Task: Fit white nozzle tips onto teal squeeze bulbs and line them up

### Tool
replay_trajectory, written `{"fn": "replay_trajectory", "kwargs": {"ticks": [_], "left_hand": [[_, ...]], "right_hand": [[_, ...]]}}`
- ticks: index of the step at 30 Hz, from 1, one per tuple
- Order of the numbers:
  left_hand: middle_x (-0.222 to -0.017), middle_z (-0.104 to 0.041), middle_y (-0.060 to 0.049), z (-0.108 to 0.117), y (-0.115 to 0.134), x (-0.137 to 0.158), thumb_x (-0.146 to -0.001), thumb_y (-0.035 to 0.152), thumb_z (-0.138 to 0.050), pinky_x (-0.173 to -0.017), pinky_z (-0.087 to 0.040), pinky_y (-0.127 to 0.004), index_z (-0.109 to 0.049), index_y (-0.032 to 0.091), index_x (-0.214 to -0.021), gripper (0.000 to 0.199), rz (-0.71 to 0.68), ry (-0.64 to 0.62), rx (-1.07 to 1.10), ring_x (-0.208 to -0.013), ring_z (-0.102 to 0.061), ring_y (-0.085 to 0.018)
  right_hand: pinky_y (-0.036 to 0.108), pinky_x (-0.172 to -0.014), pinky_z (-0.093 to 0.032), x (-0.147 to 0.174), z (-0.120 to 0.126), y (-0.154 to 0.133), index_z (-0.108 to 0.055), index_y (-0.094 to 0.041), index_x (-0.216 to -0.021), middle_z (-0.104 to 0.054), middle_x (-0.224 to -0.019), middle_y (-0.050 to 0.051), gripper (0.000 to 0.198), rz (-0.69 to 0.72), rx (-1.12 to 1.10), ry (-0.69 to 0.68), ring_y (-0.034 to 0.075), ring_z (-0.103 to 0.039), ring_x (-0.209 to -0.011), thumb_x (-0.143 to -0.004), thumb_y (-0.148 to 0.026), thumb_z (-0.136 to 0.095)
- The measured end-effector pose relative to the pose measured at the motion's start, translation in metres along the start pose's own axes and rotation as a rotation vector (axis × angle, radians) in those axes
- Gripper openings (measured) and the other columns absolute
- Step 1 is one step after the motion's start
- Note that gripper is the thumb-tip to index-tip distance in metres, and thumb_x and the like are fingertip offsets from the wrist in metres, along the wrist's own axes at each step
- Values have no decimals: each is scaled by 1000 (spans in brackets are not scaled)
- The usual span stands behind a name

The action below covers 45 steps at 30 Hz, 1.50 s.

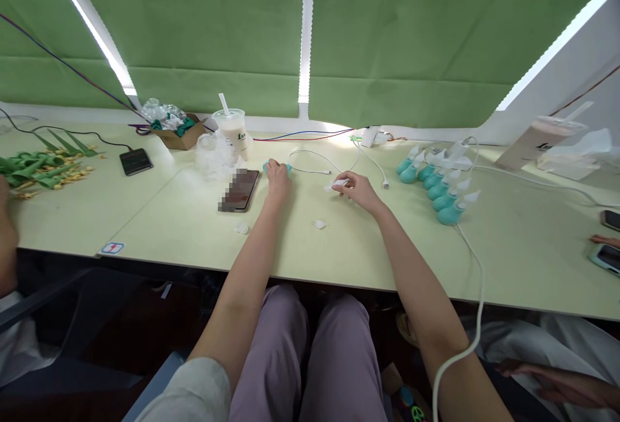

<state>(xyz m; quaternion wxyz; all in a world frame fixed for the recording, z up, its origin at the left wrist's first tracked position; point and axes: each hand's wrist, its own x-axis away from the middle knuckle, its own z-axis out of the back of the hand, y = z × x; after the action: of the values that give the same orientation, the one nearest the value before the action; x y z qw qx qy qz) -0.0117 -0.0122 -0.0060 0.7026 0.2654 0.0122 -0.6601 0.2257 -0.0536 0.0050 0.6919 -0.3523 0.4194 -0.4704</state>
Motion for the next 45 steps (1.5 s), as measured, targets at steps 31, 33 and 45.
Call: {"fn": "replay_trajectory", "kwargs": {"ticks": [31, 33, 45], "left_hand": [[-91, -63, -6, -5, 64, 33, -88, 44, -47, -80, -41, -32, -59, 20, -106, 32, -547, -220, 373, -92, -53, -23], [-92, -64, -7, -7, 63, 33, -88, 44, -48, -80, -40, -32, -60, 20, -105, 32, -574, -203, 297, -92, -54, -23], [-92, -65, -10, -2, 65, 37, -88, 42, -51, -78, -35, -32, -62, 16, -98, 30, -618, -263, 81, -95, -55, -24]], "right_hand": [[26, -54, -50, -2, 27, -4, -70, -19, -94, -67, -78, 3, 37, 109, 87, 131, 15, -62, -60, -70, -47, -68], [27, -51, -50, -1, 28, -2, -71, -18, -93, -66, -71, 3, 37, 72, 79, 107, 16, -62, -60, -68, -45, -71], [40, -72, -60, -5, 20, 21, -75, -16, -85, -73, -82, 4, 39, -20, -88, 16, 22, -69, -66, -56, -41, -80]]}}
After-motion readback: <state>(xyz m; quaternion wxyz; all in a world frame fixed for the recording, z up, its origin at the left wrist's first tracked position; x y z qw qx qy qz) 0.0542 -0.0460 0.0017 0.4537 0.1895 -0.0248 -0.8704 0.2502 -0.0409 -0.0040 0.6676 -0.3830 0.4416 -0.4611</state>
